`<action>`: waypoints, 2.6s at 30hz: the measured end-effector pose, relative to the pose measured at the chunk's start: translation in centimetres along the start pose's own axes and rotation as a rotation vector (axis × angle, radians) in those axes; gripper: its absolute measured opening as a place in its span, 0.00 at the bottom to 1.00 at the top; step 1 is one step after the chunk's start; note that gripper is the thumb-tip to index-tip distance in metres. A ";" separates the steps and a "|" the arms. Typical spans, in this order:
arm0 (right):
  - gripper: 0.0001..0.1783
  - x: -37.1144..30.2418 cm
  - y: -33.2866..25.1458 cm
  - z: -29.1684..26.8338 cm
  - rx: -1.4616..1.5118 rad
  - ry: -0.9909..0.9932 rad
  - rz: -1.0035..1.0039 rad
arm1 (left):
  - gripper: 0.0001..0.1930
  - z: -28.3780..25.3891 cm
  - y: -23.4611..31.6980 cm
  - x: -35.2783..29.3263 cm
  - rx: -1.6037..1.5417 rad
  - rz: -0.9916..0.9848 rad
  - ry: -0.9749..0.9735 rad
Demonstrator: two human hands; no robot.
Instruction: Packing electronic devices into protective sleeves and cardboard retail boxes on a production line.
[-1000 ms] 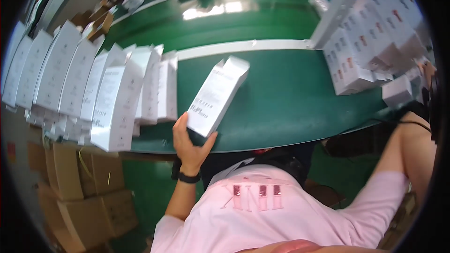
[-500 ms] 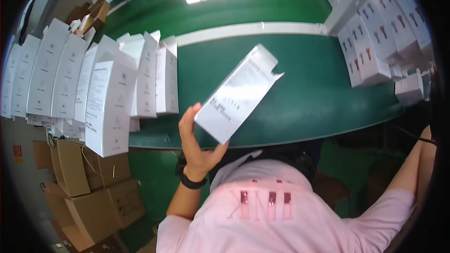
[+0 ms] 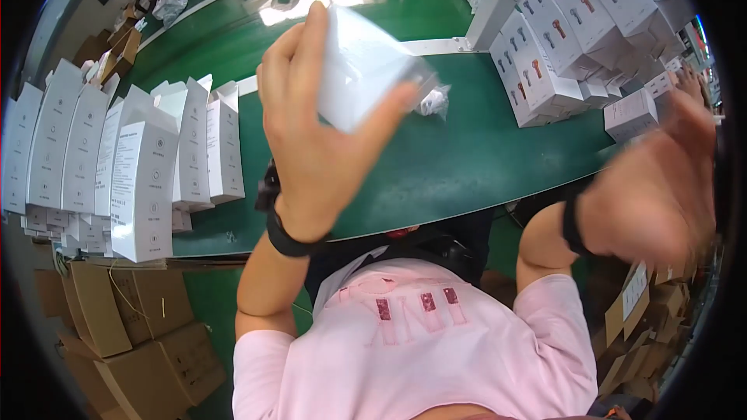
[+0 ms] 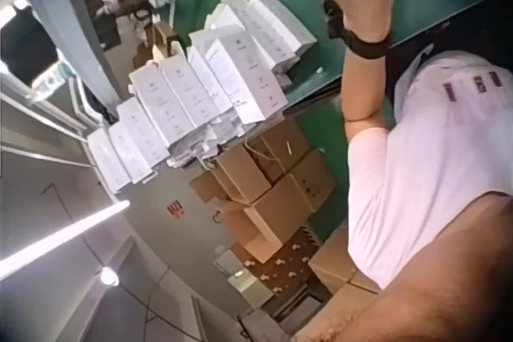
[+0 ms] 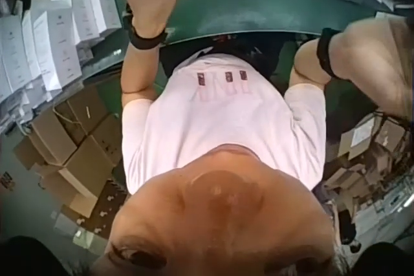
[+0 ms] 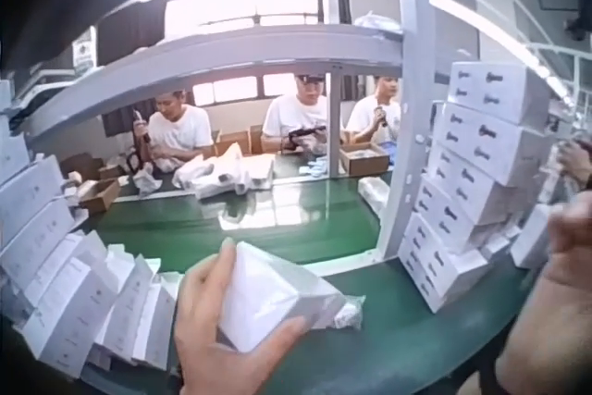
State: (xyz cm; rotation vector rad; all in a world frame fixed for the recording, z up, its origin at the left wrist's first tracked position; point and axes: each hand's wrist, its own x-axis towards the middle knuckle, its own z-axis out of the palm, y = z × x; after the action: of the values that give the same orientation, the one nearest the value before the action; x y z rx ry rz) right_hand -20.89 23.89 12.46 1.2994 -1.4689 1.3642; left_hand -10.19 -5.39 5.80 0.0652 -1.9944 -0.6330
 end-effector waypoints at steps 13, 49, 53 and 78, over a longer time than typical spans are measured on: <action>0.36 -12.0 12.3 12.1 -0.297 -0.726 0.734 | 0.48 -9.3 -4.5 -11.5 -0.055 -0.556 -0.235; 0.30 -1.8 19.6 26.2 0.323 -0.562 1.183 | 0.55 -7.2 -2.4 -11.6 -0.985 -0.457 -0.066; 0.40 -3.8 2.8 21.7 0.612 -0.445 0.991 | 0.61 -2.5 -1.3 -9.4 -1.423 -0.956 -0.053; 0.19 -3.9 -5.1 15.9 -0.198 -0.490 -0.392 | 0.33 -4.4 -0.8 -9.7 0.033 -0.237 -0.075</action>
State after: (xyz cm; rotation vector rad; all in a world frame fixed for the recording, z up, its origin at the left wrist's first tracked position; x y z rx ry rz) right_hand -13.21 9.48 7.29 1.7540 -1.5037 0.6562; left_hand -1.87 -4.91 -0.82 0.3056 -2.0868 -0.7623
